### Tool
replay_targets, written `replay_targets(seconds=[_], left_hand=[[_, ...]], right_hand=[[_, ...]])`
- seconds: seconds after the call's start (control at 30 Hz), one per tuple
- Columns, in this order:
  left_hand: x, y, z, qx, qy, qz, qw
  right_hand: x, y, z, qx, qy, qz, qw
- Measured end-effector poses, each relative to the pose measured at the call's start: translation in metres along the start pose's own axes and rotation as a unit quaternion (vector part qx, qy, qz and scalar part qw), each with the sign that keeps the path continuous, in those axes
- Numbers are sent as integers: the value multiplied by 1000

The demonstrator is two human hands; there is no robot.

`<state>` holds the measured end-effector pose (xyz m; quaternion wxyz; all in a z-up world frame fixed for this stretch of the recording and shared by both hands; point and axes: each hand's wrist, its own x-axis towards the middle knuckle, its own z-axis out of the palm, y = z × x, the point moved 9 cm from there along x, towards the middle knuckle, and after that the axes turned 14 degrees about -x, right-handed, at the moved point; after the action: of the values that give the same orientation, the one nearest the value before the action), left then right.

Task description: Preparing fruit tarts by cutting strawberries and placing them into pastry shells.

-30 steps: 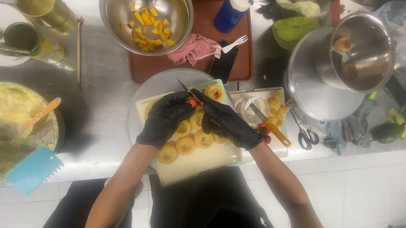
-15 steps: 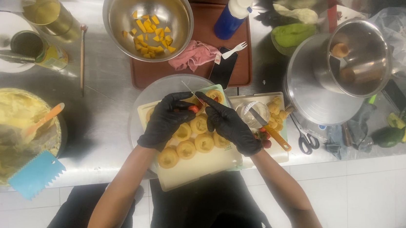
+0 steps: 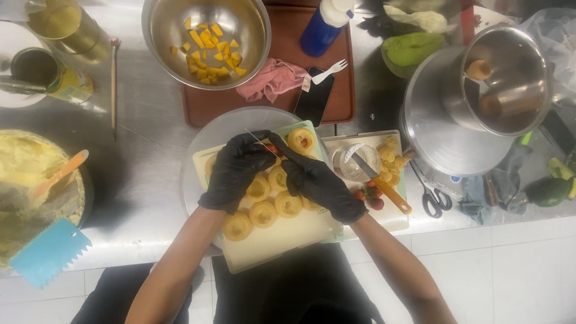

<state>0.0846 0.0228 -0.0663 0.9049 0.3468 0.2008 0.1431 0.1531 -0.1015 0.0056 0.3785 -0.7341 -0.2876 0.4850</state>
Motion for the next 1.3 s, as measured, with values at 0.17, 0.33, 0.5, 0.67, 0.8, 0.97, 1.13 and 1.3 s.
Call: replay_targets(seconds=[0.17,0.33,0.5,0.67,0.8,0.97,1.13,1.3], left_hand=[[0,1,11,-25,-8,-10,1000],[-3,6,16,-66,3,-61,996],[-4,23,16,-10,2,-53,999],[-5,26,19,122,28,-31,992],[-12,47,42,383,21,79,920],[-6,53,40,338,15,131,932],[11,50,15,372,97,32,923],[34,41,21,575,-12,20,818]], right_hand=[[16,44,-2,24,24,46,998],[12,26,-10,21,8,-20,1000],[1,25,-14,233,-40,20,972],[3,23,-9,149,-54,92,983],[9,45,-11,164,-14,147,975],[17,39,-40,-58,161,-8,985],[15,11,-31,-197,244,-151,937],[26,7,-28,-284,312,-138,896]])
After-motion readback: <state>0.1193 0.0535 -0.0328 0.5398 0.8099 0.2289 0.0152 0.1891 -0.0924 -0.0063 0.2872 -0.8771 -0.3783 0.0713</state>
